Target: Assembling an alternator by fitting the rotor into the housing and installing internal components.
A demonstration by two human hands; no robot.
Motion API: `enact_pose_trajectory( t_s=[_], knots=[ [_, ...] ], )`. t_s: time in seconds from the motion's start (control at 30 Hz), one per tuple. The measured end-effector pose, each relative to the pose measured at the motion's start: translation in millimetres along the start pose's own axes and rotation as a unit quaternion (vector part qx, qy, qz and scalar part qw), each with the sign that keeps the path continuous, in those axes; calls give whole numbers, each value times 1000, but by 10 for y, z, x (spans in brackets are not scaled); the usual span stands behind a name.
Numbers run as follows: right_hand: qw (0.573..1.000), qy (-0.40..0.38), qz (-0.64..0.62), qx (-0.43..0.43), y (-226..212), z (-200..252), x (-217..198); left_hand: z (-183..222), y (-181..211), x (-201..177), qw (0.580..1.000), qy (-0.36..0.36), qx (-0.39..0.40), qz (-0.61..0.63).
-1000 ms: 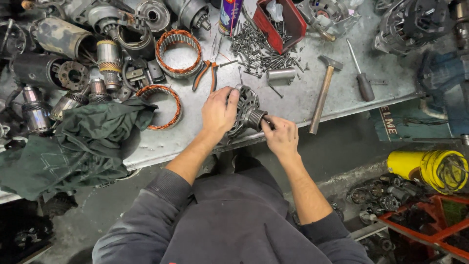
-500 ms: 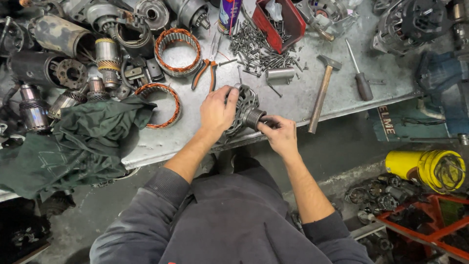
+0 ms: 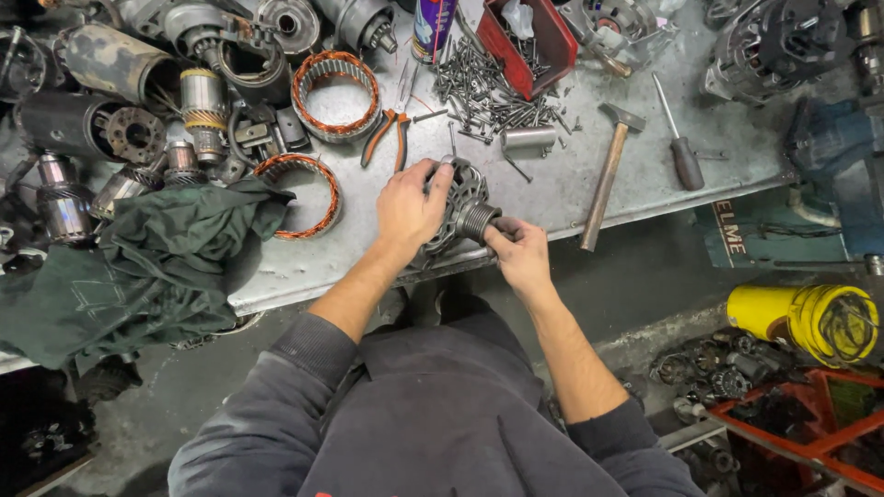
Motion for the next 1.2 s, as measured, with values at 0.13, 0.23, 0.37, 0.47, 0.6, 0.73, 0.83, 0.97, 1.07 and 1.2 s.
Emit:
enact_pose_trajectory(
  t_s=[0.13, 0.23, 0.37, 0.47, 0.6, 0.73, 0.83, 0.97, 1.07, 1.2],
  knots=[
    [995, 6, 82, -52, -184, 56, 0, 6, 19, -10, 1000, -13, -15, 1],
    [969, 36, 208, -126, -315, 145, 14, 3, 70, -37, 1000, 21, 9, 13],
    [956, 8, 221, -195, -268, 107, -55, 19, 84, -49, 1000, -5, -18, 13],
    [943, 9, 250, -221, -340, 169, 3, 36, 59, -41, 1000, 6, -11, 11],
    [942, 92, 286, -151, -423, 210, 7, -17, 24, 29, 999, 26, 14, 16],
    [973, 72, 218, -41, -353, 143, 5, 14, 2, 29, 1000, 3, -2, 10],
    [968, 59, 226, -96, -374, 145, -5, 6, -60, 52, 998, 53, 37, -6],
    [955, 17, 204, -214, -389, 110, -36, 8, -13, 21, 1000, 10, 0, -7],
    [963, 20, 224, -150, -465, 112, -47, 3, 9, 20, 1000, 9, -23, -4],
    [957, 61, 247, -138, -509, 134, 17, -10, -12, 14, 1000, 20, -21, -2]
  ],
)
Point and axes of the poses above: each hand's wrist, its own z-axis away from the middle knuckle, its own x-axis out of the palm, y = z × x, the point moved 2 cm from there along -z, towards the middle knuckle, and after that the axes turned 7 degrees about -y, right-handed, at the moved point
